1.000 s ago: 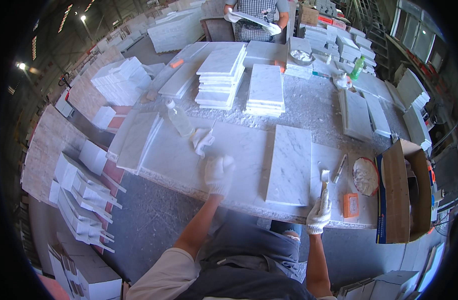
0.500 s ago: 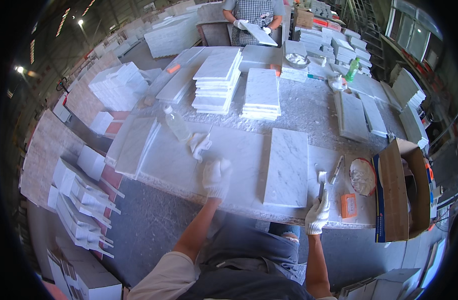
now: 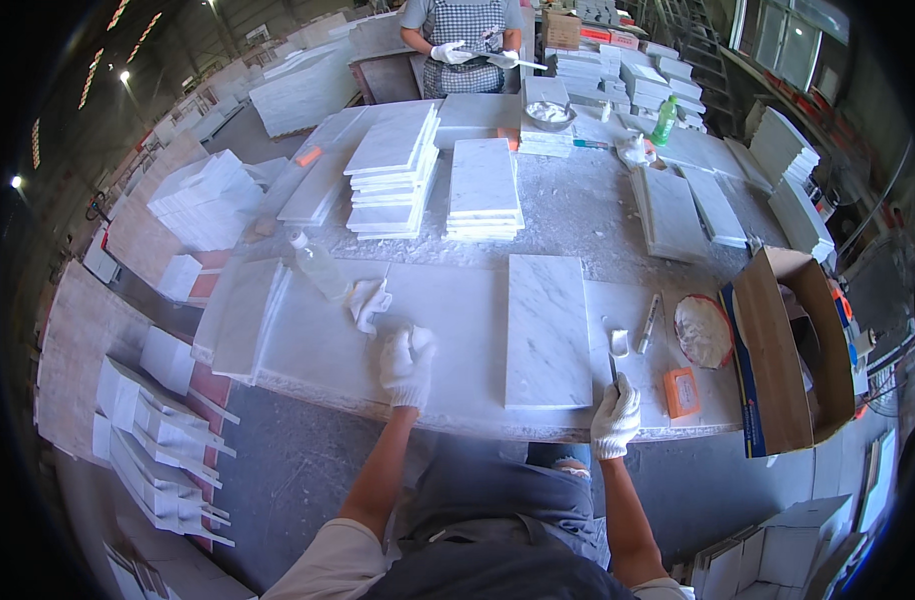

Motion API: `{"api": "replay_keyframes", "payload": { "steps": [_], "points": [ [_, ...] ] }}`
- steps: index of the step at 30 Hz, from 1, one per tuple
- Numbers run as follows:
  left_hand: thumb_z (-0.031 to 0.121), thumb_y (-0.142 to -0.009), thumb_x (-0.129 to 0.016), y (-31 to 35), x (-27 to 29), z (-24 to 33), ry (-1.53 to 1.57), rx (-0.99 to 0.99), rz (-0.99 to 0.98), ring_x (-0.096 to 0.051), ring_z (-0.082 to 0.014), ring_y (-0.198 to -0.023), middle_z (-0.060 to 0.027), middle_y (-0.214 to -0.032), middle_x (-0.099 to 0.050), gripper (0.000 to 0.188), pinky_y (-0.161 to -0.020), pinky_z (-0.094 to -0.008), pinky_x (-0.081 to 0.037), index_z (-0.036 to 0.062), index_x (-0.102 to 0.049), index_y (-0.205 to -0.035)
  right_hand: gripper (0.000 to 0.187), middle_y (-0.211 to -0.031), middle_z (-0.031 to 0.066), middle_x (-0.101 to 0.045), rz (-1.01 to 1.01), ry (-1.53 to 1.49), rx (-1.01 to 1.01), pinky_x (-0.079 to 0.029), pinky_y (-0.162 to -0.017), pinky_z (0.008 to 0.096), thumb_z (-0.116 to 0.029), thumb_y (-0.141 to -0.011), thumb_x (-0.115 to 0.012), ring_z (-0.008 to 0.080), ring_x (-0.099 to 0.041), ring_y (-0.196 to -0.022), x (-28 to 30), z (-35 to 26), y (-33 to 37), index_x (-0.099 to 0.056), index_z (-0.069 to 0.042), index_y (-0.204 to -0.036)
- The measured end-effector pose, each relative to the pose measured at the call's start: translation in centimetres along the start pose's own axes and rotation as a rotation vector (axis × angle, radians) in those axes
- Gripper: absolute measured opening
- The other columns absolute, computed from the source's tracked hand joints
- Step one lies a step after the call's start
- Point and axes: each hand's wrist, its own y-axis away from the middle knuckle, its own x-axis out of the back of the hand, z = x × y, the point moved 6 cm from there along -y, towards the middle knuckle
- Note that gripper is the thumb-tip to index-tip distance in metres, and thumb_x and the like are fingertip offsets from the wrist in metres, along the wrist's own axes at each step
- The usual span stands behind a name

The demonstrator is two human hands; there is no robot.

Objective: The person puts on gloves and uses a utility knife to scrape the surface of a white rectangular tile on a workbench. They repeatedly scrape and wipe the tile, then flip it over to continue scraping the other side.

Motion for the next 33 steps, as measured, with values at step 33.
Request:
{"api": "replay_keyframes", "payload": {
  "steps": [33],
  "points": [
    [0.032,-0.067,-0.095,10.1,0.4,12.3,0.08,-0.561,-0.343,-0.061,-0.0378,-0.125,-0.0133,-0.128,-0.068,0.076,-0.11,-0.0518,-0.047,0.0098,-0.064,-0.132,0.025,-0.094,0.0136,-0.07,0.073,0.0,0.049,-0.057,-0.069,0.0432,-0.004,-0.09,-0.074,0.0351,-0.07,-0.079,0.5,0.0,-0.2,-0.069,-0.009,-0.115]
  ]
}}
